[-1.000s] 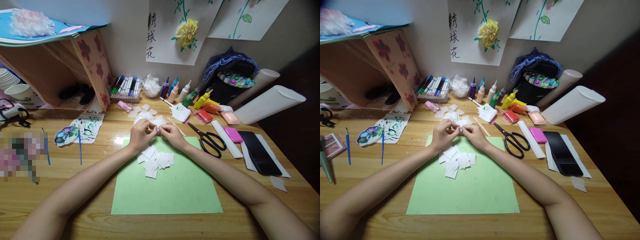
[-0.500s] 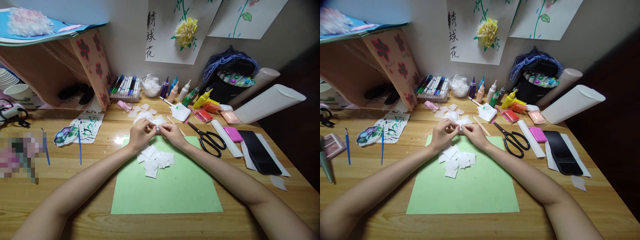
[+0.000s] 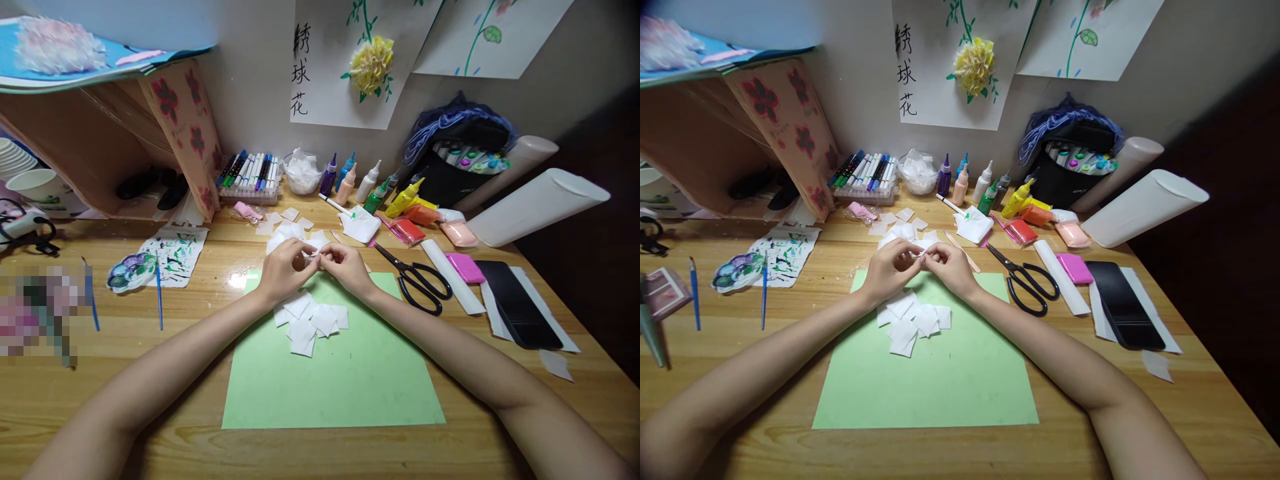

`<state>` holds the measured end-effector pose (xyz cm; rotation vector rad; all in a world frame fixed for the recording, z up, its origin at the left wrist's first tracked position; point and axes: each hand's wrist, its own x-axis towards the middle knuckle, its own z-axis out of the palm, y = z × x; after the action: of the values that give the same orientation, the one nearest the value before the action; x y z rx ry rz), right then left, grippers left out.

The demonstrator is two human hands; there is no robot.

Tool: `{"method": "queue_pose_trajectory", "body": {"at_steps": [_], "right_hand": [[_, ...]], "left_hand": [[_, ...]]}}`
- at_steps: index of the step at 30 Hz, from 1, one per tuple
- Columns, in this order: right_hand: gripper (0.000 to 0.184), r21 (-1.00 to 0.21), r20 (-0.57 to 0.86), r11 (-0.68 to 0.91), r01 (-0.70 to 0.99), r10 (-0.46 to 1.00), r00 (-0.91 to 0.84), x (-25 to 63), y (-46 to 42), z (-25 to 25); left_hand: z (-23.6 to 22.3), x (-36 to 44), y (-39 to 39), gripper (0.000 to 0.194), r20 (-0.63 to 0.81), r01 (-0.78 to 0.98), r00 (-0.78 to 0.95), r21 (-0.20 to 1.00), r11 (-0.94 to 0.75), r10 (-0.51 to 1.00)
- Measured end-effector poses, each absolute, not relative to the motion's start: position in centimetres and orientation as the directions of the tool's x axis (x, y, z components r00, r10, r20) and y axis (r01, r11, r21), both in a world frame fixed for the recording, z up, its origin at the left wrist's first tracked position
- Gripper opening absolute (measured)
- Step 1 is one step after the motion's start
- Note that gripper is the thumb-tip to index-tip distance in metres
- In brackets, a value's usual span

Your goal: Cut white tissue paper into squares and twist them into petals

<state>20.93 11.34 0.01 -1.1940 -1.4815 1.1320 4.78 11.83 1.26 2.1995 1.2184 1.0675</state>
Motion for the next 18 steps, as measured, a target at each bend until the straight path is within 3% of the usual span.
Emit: {"method": "queue_pose_trajectory", "body": {"at_steps": [7,18], "right_hand": [[0.020,-0.972,0.113,0.145,0.184,0.978,-0.174,20.86,11.24,0.28],[0.023,-0.964,0.125,0.157,0.214,0.980,-0.154,20.84,11.38,0.34]], "left_hand": [[1.02,4.82,11.90,0.011,0.443,0.528,0.302,0.660,-0.535,0.844],[0.74,4.49,12.78,0.015,0.414,0.535,0.035,0.761,-0.367,0.909]]}}
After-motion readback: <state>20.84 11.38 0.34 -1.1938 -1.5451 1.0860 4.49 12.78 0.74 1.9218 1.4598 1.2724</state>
